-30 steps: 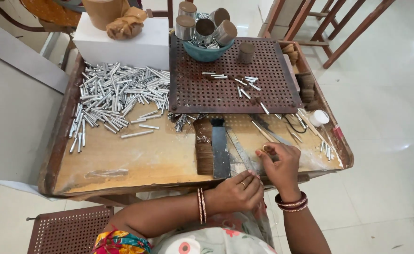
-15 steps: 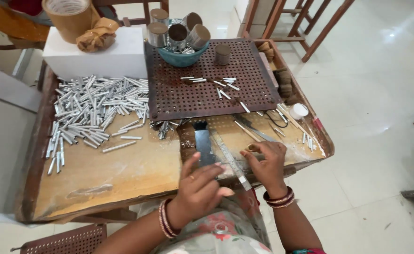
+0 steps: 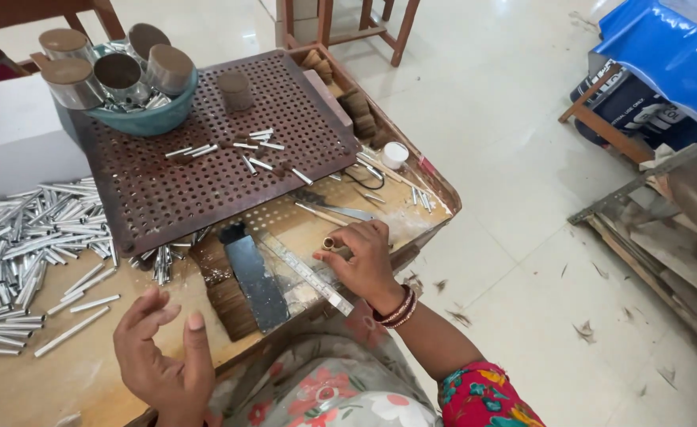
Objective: The recorder is assembling small metal tubes into a grid-like board for manufacturing.
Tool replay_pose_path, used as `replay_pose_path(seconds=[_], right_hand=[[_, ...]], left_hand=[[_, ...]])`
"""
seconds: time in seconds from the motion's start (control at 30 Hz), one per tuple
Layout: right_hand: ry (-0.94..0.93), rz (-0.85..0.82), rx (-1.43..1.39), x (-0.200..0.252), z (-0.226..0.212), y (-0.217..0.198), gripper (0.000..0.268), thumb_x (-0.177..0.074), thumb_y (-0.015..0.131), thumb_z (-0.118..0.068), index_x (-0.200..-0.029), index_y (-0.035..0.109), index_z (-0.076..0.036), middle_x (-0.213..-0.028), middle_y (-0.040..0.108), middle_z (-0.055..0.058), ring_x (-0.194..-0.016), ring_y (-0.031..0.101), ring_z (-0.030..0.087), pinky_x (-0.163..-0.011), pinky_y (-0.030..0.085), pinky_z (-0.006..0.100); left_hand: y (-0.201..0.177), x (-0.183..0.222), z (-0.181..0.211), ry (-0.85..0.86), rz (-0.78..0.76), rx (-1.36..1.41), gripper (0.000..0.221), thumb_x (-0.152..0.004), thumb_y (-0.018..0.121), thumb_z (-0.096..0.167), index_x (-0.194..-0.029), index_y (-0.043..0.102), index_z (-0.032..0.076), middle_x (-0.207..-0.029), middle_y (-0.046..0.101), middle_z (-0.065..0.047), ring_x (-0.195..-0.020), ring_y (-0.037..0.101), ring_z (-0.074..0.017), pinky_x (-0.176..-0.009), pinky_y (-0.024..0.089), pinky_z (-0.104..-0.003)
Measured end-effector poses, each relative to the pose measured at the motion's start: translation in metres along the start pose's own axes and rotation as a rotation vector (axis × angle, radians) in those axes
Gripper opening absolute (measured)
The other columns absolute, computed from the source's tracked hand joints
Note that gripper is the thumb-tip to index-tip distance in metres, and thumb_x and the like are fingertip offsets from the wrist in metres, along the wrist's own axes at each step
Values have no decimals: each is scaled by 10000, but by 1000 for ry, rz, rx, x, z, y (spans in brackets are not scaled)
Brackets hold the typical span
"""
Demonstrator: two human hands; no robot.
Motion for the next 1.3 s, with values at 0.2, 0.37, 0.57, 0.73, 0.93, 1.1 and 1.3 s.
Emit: replay_pose_path(seconds=[0.2, 0.37, 0.57, 0.73, 0.93, 1.1, 1.3], right_hand=[[19, -41, -12, -1, 0, 5, 340, -820, 830, -415, -879, 706, -103, -845, 716, 17, -864, 657, 218, -965, 362, 415], [17, -71, -8, -7, 1, 11, 346, -808, 830, -411, -885, 710, -96, -851, 716, 20, -873, 655, 220, -952, 360, 420], [30, -137, 2, -14, -4, 9, 363, -786, 839, -427, -887, 721, -98, -834, 710, 22, -859, 654, 225, -919, 368, 418], [-26, -92, -107, -26, -12, -7, 277, -845, 817, -374, -909, 742, -116, -865, 726, 15, -858, 662, 219, -890, 393, 393], [20, -171, -149, -35, -10, 0, 145, -881, 788, -263, -813, 766, -137, -774, 719, 4, -763, 665, 197, -810, 419, 389], [115, 99, -445, -20, -3, -14, 105, -935, 758, -139, -892, 736, -46, -853, 723, 45, -773, 657, 137, -725, 500, 310], [246, 356, -1222, 37, 12, 11, 201, -1018, 723, -175, -1021, 665, 17, -1016, 703, 81, -1008, 638, 171, -1022, 503, 335]], left_hand=[[-2, 3, -15, -41, 13, -8, 226, -1026, 725, 61, -1215, 608, 18, -1439, 487, -208, -1305, 594, -282, -1123, 489, -379], [0, 0, -20, -44, 20, 41, 204, -1038, 726, 70, -1188, 597, 19, -1463, 475, -188, -1285, 600, -267, -1123, 479, -367], [0, 3, -16, -53, 16, 42, 225, -1016, 723, 38, -1202, 597, 22, -1464, 478, -185, -1273, 596, -267, -1116, 477, -364], [0, 3, -16, -69, 9, 82, 217, -1010, 715, 34, -1191, 594, 23, -1464, 471, -182, -1275, 595, -264, -1111, 476, -363], [2, 0, -16, -81, 6, 85, 192, -1003, 709, 32, -1158, 598, 20, -1501, 472, -175, -1282, 596, -264, -1115, 482, -371], [7, -6, 18, 49, -23, 55, 208, -947, 720, 25, -1133, 625, 30, -1404, 543, -209, -1309, 587, -325, -1130, 500, -410], [43, -5, 64, 65, -130, 209, 323, -951, 719, 90, -1243, 603, 16, -1413, 568, -190, -1306, 595, -316, -1096, 487, -392]])
Point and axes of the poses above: each hand's wrist, its own x-axis away from the middle knuckle, its own y-axis out of the palm, z = x × y, the point moved 10 cm from there along -x, towards the middle knuckle
